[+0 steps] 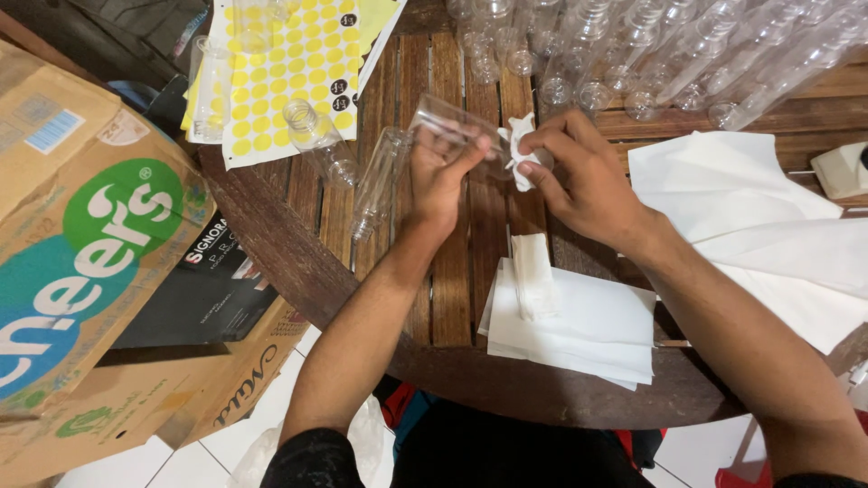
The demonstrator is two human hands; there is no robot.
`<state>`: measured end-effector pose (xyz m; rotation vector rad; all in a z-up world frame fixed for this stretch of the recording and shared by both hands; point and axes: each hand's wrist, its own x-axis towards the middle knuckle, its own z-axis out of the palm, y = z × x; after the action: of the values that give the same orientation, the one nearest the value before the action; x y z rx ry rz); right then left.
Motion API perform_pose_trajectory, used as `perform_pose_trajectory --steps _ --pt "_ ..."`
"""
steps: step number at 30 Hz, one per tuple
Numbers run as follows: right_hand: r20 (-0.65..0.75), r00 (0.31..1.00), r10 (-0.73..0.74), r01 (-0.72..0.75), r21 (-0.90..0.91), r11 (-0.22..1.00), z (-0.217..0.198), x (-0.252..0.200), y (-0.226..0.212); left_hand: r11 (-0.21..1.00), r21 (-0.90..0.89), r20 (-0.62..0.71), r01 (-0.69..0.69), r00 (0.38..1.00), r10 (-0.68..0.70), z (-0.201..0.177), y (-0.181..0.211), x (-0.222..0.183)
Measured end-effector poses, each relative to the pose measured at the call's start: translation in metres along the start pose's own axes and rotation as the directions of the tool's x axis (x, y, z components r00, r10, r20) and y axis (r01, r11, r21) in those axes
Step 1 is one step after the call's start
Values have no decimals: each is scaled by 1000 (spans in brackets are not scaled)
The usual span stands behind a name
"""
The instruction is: The person wipes the inside and outside of clear plastic bottles with a cloth and organizes them on a wooden table.
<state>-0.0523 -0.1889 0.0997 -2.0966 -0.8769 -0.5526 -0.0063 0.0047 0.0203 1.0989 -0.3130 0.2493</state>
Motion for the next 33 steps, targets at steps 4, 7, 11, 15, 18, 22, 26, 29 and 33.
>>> perform_pose_trajectory --steps 4,7,11,15,18,22,26,29,33 --pt "-53 994 -91 91 -4 996 8 -2 21 990 -138 -75 11 997 -22 -7 -16 1" --pt "31 999 -30 30 -13 999 13 -12 44 950 -298 -81 96 989 -125 -8 -15 -1" --pt "77 993 -95 97 -20 995 26 -22 61 926 -344 -61 157 980 -188 -1 3 -7" --pt "65 989 -134 136 -32 990 32 -32 75 898 -379 -32 223 967 -253 4 8 -7" --pt "53 999 -5 2 57 998 31 -32 69 883 -419 50 210 977 -208 1 9 -7" --pt "-3 990 139 -131 313 940 32 -19 57 856 -475 186 204 974 -129 14 34 -16" --pt "95 952 292 -279 663 694 38 -20 55 850 -497 242 175 969 -58 10 28 -10" --pt "162 939 305 -314 767 560 35 -18 53 874 -458 261 160 965 -40 6 27 -9" --pt "35 985 169 -171 339 925 41 -36 75 928 -314 118 201 978 -172 -2 18 -8"
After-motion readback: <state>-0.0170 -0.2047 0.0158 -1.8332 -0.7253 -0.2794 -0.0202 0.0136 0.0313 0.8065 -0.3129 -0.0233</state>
